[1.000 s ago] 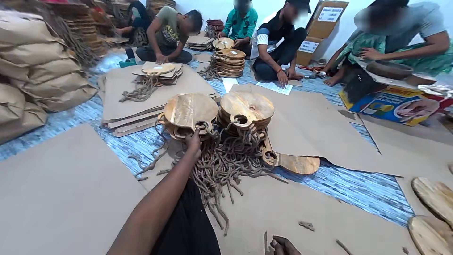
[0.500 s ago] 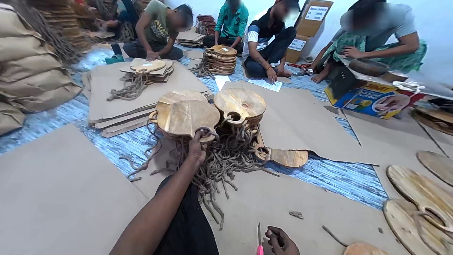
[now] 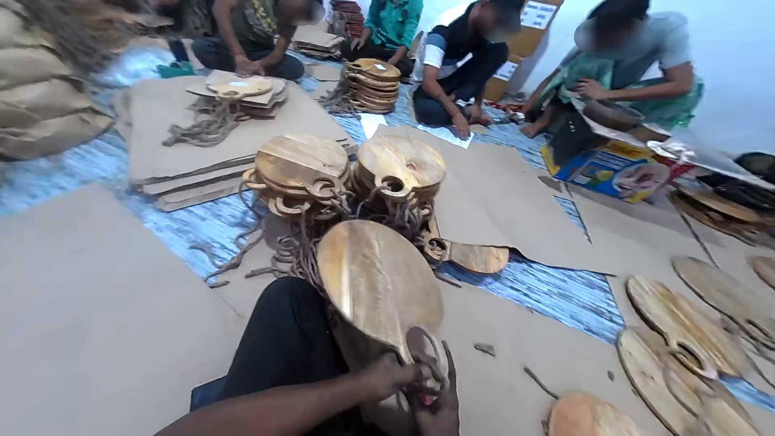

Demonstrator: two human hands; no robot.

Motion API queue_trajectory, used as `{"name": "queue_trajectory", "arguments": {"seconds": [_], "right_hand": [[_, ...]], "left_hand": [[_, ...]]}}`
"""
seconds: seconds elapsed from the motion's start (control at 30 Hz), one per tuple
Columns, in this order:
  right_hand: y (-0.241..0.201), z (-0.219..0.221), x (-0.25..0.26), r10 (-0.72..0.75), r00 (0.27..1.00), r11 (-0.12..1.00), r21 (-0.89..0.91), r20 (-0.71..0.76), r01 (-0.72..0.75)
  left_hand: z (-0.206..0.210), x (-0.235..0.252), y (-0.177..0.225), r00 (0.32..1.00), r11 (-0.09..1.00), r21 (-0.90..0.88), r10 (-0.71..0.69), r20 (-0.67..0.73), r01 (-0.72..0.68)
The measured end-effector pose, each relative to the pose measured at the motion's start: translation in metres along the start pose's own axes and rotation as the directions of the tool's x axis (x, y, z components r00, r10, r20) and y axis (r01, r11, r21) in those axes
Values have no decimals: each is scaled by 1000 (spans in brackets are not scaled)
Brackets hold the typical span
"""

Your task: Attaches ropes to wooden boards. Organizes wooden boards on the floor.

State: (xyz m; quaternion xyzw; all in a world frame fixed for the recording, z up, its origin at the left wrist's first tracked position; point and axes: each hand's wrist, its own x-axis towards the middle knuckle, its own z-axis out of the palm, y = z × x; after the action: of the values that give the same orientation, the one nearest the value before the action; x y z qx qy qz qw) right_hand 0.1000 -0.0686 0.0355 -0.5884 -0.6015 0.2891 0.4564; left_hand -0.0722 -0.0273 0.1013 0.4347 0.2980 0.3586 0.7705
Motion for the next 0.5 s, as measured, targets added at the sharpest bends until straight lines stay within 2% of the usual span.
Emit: {"name": "queue_trajectory", "arguments": {"seconds": [0.1,0.2,0.27,0.43,0.5], "right_hand": [[9,-5,-6,17,1000,997,-73,17,-16],[10,-12,-4,21,999,999,-34,27,-20],[14,-15,-1,9,1000,998,-59,18,-8],[18,-23,12,81,992,994,-72,-95,-88],[22,-27,16,75,987,994,-66,-141,-85]], "left_hand": [[-3,8,-4,997,996,-55,-70,42,73],[1,8,-10,993,978,-195,-61,99,80],[5,7,-18,993,973,-223,-41,108,65],[-3,18,-10,992,963,-263,34,-123,-66],[-13,30,-3,972,943,-326,-16,-233,-63]]}}
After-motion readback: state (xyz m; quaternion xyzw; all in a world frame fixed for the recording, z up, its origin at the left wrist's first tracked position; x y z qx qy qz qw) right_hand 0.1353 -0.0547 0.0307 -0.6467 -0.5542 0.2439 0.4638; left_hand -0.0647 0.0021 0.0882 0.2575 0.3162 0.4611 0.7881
